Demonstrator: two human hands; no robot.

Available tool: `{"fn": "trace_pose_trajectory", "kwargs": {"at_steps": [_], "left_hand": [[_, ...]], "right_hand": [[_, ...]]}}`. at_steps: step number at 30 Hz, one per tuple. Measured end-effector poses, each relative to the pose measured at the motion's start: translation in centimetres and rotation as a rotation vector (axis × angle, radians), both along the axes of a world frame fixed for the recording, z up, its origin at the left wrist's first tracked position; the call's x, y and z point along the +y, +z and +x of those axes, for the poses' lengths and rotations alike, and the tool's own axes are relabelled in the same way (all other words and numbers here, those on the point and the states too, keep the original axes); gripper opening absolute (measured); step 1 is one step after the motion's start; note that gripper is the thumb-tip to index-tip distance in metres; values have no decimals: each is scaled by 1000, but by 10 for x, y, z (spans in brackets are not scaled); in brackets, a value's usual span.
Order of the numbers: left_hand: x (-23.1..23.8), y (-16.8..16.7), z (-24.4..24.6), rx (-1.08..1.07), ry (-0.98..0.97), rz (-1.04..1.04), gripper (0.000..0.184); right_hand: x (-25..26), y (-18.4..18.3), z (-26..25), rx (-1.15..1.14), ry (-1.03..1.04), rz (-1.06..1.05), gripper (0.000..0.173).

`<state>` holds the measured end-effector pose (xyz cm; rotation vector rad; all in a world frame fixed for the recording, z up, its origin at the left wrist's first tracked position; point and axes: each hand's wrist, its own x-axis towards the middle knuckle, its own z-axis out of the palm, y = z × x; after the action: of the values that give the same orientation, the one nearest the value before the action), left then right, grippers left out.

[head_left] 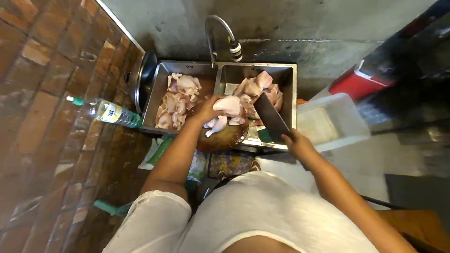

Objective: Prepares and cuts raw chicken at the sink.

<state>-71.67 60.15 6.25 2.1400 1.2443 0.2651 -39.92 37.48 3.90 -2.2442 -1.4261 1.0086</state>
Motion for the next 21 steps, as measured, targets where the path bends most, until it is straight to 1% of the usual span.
{"fn": "trace_pose_trajectory", "kwargs": {"at_steps": [1,2,3,4,5,6,9,11,13,15,16,18,21], "left_hand": [[-10,1,-1,55,47,71,81],[-24,3,-2,123,103,133,97],[-38,5,-2,180,152,163,113],[-51,4,-1,218,189,170,124],[-63,1,-1,245,214,171,130],[-72,-4,-2,261,236,159,129],[-83,-20,-8,319,299,125,110],[-80,-19,-11,353,315,45,97],[-78,-16,-15,348,291,-17,78],[-76,-12,-19,340,231,-14,54],[-75,-11,-21,345,188,-2,47],[-76,-9,-29,364,103,13,42],[-79,-1,-47,400,23,-35,40]], "right_hand": [[0,4,-2,-2,2,21,43],[-1,8,-4,-7,7,39,43],[-1,12,-7,-9,10,63,43],[-1,17,-10,-11,16,80,43],[-1,21,-13,-15,25,94,43],[-2,26,-16,-16,36,106,43],[-1,37,-26,-22,84,151,43],[1,44,-32,-33,115,169,43],[3,52,-38,-52,159,153,44],[7,61,-45,-100,208,140,43],[8,66,-49,-135,236,133,43],[10,75,-56,-238,306,111,42],[14,85,-63,-393,445,131,38]]}}
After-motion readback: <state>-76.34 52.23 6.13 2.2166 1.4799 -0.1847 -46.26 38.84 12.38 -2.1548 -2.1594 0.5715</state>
